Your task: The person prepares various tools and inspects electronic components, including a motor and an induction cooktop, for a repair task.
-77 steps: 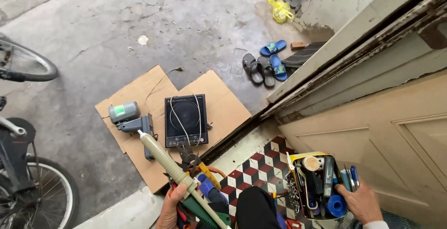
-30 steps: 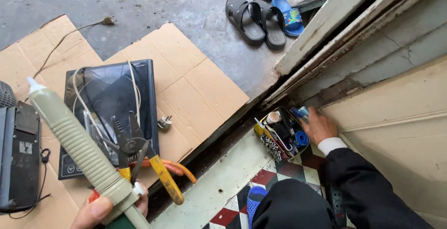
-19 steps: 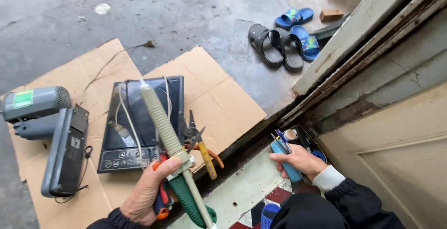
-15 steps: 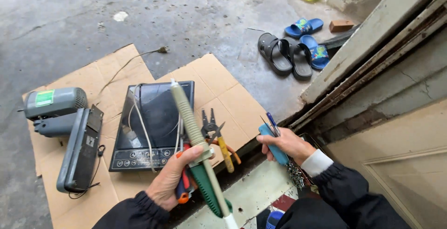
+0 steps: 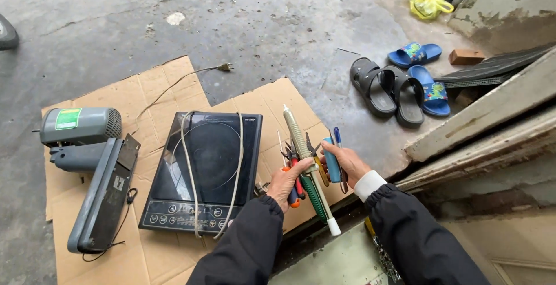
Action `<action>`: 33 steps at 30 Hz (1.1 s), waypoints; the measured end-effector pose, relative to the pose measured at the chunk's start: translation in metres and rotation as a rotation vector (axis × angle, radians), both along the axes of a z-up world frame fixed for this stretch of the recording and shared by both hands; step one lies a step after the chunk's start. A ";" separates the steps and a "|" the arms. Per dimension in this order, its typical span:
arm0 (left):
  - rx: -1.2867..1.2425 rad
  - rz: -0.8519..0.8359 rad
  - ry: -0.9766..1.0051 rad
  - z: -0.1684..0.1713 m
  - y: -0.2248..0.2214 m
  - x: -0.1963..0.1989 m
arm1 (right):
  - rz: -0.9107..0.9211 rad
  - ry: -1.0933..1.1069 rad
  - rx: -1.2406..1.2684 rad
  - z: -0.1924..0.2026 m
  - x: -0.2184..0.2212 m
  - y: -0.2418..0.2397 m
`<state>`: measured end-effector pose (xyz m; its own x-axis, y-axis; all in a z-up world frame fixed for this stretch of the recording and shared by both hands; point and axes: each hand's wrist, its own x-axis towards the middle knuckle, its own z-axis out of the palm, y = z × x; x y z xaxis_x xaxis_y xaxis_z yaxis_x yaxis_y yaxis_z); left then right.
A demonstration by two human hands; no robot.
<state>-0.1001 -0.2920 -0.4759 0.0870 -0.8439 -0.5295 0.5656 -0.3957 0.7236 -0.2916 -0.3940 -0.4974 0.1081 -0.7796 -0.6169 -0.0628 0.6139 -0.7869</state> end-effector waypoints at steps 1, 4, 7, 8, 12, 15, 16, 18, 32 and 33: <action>0.011 0.016 -0.004 -0.013 -0.009 -0.002 | 0.004 0.011 -0.011 -0.011 -0.001 -0.009; 0.005 0.021 -0.099 -0.059 -0.038 0.006 | -0.002 0.047 -0.054 -0.025 0.015 -0.022; 0.051 0.011 -0.373 -0.108 -0.064 0.018 | 0.064 0.314 -0.133 0.000 0.044 -0.016; 0.062 0.011 -0.376 -0.104 -0.063 0.020 | 0.068 0.310 -0.122 -0.005 0.044 -0.016; 0.182 -0.083 -0.554 -0.075 -0.059 0.028 | 0.312 0.452 -0.283 -0.013 0.041 -0.015; 0.216 -0.254 -0.870 -0.090 -0.061 0.030 | 0.376 0.479 -0.304 -0.012 0.035 -0.009; 0.233 -0.306 -1.010 -0.100 -0.065 0.029 | 0.419 0.509 -0.312 -0.010 0.032 -0.008; 0.226 -0.366 -1.125 -0.094 -0.056 0.028 | 0.458 0.542 -0.308 -0.001 0.027 0.000; 0.046 -0.009 -0.267 0.093 0.037 0.072 | 0.239 0.211 -0.530 0.116 -0.006 0.083; 0.023 0.042 -0.169 0.098 0.043 0.072 | 0.322 0.279 -0.516 0.142 0.001 0.099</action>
